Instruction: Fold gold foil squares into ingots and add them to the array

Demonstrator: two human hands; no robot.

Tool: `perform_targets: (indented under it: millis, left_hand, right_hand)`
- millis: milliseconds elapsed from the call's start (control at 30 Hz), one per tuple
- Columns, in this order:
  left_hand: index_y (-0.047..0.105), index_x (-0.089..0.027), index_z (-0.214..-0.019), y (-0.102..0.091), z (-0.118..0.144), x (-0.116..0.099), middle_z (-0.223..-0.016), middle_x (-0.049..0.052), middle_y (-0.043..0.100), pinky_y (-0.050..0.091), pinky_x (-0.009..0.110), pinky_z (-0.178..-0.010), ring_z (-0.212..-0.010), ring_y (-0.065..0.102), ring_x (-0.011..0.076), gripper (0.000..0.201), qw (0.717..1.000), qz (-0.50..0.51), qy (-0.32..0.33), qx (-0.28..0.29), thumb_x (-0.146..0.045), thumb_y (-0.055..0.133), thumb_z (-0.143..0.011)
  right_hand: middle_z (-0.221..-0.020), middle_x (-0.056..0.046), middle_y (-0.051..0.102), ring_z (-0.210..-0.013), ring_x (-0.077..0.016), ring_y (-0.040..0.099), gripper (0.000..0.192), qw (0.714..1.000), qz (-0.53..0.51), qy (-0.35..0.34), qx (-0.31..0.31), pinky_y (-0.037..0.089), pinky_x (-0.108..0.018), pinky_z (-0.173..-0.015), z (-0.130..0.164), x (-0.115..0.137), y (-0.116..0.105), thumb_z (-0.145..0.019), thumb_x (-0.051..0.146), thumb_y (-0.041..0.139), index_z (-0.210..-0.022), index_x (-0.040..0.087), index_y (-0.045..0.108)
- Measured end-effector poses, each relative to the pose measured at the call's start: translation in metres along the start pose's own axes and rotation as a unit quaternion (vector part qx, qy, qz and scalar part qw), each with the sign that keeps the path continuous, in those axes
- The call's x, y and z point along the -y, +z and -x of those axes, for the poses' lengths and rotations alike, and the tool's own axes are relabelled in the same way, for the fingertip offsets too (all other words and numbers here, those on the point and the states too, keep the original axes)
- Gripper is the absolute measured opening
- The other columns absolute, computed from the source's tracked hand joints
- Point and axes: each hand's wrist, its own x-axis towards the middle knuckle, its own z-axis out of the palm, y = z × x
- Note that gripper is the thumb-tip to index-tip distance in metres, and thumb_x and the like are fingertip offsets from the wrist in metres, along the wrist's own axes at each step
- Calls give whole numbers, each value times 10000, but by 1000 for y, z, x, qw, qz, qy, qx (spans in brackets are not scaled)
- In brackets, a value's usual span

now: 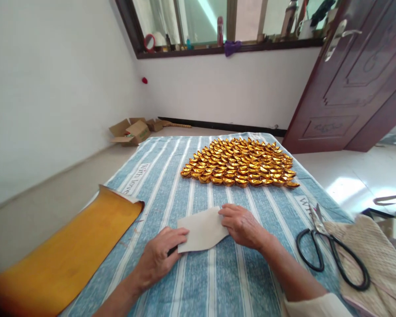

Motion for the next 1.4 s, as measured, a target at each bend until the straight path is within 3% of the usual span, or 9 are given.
perform_targets:
  millis: [200, 500, 700, 833, 967, 1067, 1200, 1267, 1400]
  left_hand:
    - [686, -209, -838, 2, -3, 0, -1007, 61, 717, 499, 359, -794, -852, 623, 209, 125, 1000, -10, 5, -23, -233, 563, -841]
    - [696, -218, -828, 6, -8, 7, -929, 40, 733, 519, 345, -777, -851, 654, 201, 149, 997, 20, 32, -67, -255, 554, -859]
    - [683, -178, -878, 4, -8, 5, -864, 33, 733, 544, 312, -718, -786, 676, 181, 123, 993, 22, 64, -97, -217, 567, -872]
    - [666, -168, -921, 6, -3, 4, -855, 35, 725, 561, 305, -713, -781, 688, 181, 130, 993, 9, 29, -111, -237, 560, -887]
    - [587, -117, -1117, 4, 1, -12, -1005, 114, 693, 557, 367, -786, -857, 678, 215, 254, 978, -69, -2, -195, -202, 571, -878]
    - [553, -107, -1162, 3, 7, -34, -1165, 163, 626, 512, 426, -890, -1083, 597, 264, 356, 962, -102, 68, -244, -72, 610, -812]
    - [600, -117, -1088, 17, 16, -53, -1207, 114, 619, 429, 474, -1007, -1181, 536, 261, 294, 953, -86, 211, -201, -30, 507, -823]
    - [611, -116, -1088, 27, 18, -53, -1247, 105, 604, 411, 460, -1028, -1227, 502, 259, 303, 949, -86, 250, -171, -49, 432, -853]
    - [555, -69, -1217, 37, 16, -44, -1367, 174, 496, 411, 508, -1014, -1325, 374, 332, 372, 971, -143, 183, -54, -224, 493, -885]
  right_hand:
    - [-1084, -35, 667, -1134, -172, 549, 321, 997, -67, -20, 40, 346, -395, -1075, -1, -1, -8, -758, 59, 540, -1020, 199, 661]
    - [-1086, -45, 667, -1105, -170, 571, 69, 995, -91, -11, 28, 401, -399, -1025, -1, -9, -8, -806, 220, 647, -852, 204, 696]
    - [-916, -41, 704, -964, -159, 629, 96, 988, -154, -15, -25, 440, -393, -986, -3, -8, -2, -850, 193, 600, -824, 178, 691]
    - [-850, -29, 705, -959, -169, 628, 98, 984, -175, 6, -34, 458, -394, -954, -3, -4, -1, -845, 201, 602, -808, 184, 690]
    - [-809, -18, 697, -923, -156, 628, 144, 983, -180, 21, -40, 457, -390, -942, -4, -2, 1, -862, 189, 570, -769, 189, 680]
    - [-807, -14, 691, -910, -154, 624, 149, 983, -178, 26, -46, 458, -391, -931, -5, -2, 5, -867, 201, 564, -765, 192, 673]
    - [-781, -15, 685, -903, -160, 619, 151, 983, -176, 32, -48, 458, -388, -913, -3, -3, 9, -876, 211, 555, -782, 195, 672]
    - [-776, -22, 686, -933, -170, 615, 148, 983, -172, 35, -48, 458, -383, -906, -3, -3, 8, -879, 218, 554, -799, 196, 676]
    - [-780, -27, 685, -909, -166, 622, 173, 983, -173, 33, -47, 466, -371, -888, -4, -2, 8, -894, 230, 526, -832, 195, 682]
